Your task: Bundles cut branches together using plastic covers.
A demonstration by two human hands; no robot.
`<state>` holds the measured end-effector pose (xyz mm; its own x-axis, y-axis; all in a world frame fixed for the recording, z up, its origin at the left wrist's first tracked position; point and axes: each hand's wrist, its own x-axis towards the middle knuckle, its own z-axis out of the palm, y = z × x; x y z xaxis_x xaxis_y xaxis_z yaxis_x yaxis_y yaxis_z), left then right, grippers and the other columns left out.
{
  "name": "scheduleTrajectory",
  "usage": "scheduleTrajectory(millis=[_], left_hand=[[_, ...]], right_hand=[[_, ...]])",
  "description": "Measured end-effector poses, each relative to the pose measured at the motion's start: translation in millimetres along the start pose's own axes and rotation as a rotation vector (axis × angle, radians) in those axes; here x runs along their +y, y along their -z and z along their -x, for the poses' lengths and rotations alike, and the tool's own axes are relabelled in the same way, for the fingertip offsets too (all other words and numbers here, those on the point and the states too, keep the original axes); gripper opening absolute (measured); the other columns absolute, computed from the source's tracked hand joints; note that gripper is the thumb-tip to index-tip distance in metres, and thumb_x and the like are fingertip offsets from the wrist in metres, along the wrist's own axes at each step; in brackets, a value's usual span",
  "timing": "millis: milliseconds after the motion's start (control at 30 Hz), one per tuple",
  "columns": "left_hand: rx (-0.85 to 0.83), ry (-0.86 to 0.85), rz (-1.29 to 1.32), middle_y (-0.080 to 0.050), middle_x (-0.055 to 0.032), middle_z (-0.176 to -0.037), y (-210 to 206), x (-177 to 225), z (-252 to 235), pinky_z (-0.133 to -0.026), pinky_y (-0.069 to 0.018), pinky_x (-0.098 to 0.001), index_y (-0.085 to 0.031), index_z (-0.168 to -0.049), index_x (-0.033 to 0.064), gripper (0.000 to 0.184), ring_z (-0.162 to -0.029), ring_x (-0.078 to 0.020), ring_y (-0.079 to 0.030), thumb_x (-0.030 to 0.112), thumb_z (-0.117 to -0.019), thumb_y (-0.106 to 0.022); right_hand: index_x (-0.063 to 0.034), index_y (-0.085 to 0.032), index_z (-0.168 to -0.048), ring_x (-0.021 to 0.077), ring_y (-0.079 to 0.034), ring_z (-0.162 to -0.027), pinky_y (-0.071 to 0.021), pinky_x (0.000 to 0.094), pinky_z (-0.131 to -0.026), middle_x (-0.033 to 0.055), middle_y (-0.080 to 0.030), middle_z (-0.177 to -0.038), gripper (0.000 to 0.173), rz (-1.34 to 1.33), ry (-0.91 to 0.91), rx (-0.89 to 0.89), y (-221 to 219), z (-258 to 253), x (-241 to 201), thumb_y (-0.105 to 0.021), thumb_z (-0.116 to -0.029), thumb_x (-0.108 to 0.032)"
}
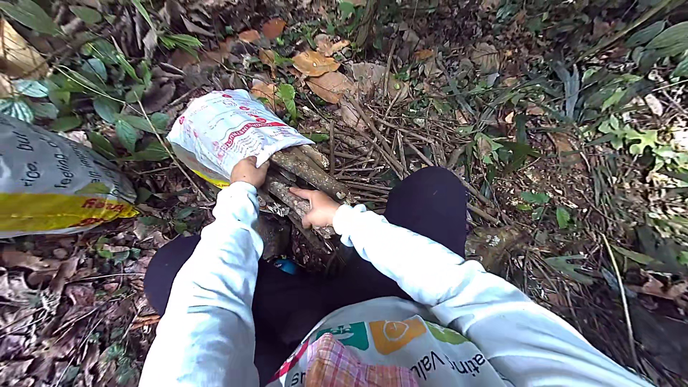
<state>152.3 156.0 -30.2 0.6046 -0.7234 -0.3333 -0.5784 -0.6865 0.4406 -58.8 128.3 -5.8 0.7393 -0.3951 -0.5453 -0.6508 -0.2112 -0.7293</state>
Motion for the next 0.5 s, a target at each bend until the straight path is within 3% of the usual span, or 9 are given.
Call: scheduleTrajectory(millis=[67, 200, 367, 433, 500], left_hand=[[-0.005, 0.005, -0.009, -0.067, -0.035, -0.114, -1.4, -1.8, -1.6, -0.099, -0.0434, -0.0714, -0.066, -0.111, -0.0087, 0.047, -0.116, -0.0519, -0.063, 0.037, -0.1072, -0.056], [-0.001, 0.016, -0.004, -0.066, -0.0355, -0.115, -2.0, -5.2, -13.3, -0.1, -0.043, -0.0715, -0.066, -0.114, -0.0091, 0.048, -0.117, -0.0522, -0.062, 0.037, -0.1079, -0.055], [-0.032, 0.014, -0.064, -0.065, -0.038, -0.118, -12.0, -4.3, -13.1, -0.101, -0.0409, -0.0737, -0.065, -0.117, -0.0103, 0.051, -0.119, -0.0546, -0.061, 0.039, -0.1085, -0.053], [-0.05, 0.008, -0.122, -0.064, -0.0394, -0.12, -12.9, -3.8, -7.3, -0.101, -0.0403, -0.0752, -0.065, -0.119, -0.0106, 0.053, -0.12, -0.0568, -0.059, 0.04, -0.1082, -0.054], [-0.082, 0.008, -0.176, -0.063, -0.0402, -0.122, -9.3, -5.9, -4.6, -0.103, -0.0392, -0.0757, -0.064, -0.123, -0.011, 0.06, -0.123, -0.0579, -0.057, 0.046, -0.1069, -0.055]], right_hand=[[-0.0187, -0.034, -0.163, 0.0412, -0.054, -0.135, -0.0459, 0.063, -0.107, 0.0197, -0.05, -0.155, 0.1, -0.011, -0.017, 0.016, -6.7, -20.7, -6.1, -0.079, -0.0781, 0.009], [-0.0264, -0.022, -0.166, 0.0462, -0.061, -0.125, -0.0491, 0.0666, -0.1, 0.0282, -0.062, -0.135, 0.099, 0.214, -0.063, -0.008, -17.0, -49.1, -23.0, -0.075, -0.0854, -0.002], [-0.032, -0.016, -0.167, 0.0477, -0.06, -0.125, -0.0487, 0.0681, -0.099, 0.0285, -0.062, -0.135, 0.103, 0.266, -0.075, -0.022, -32.3, -54.8, -8.0, -0.073, -0.0869, -0.001], [-0.0281, -0.015, -0.167, 0.0487, -0.058, -0.128, -0.0472, 0.0685, -0.101, 0.0299, -0.058, -0.139, 0.1, 0.307, -0.062, -0.047, -30.9, -45.2, -10.3, -0.071, -0.0893, -0.001], [-0.0082, -0.027, -0.163, 0.0497, -0.054, -0.133, -0.0443, 0.0684, -0.105, 0.0325, -0.054, -0.143, 0.082, 0.387, -0.004, -0.122, -16.5, -23.3, -25.2, -0.07, -0.0935, -0.006]])
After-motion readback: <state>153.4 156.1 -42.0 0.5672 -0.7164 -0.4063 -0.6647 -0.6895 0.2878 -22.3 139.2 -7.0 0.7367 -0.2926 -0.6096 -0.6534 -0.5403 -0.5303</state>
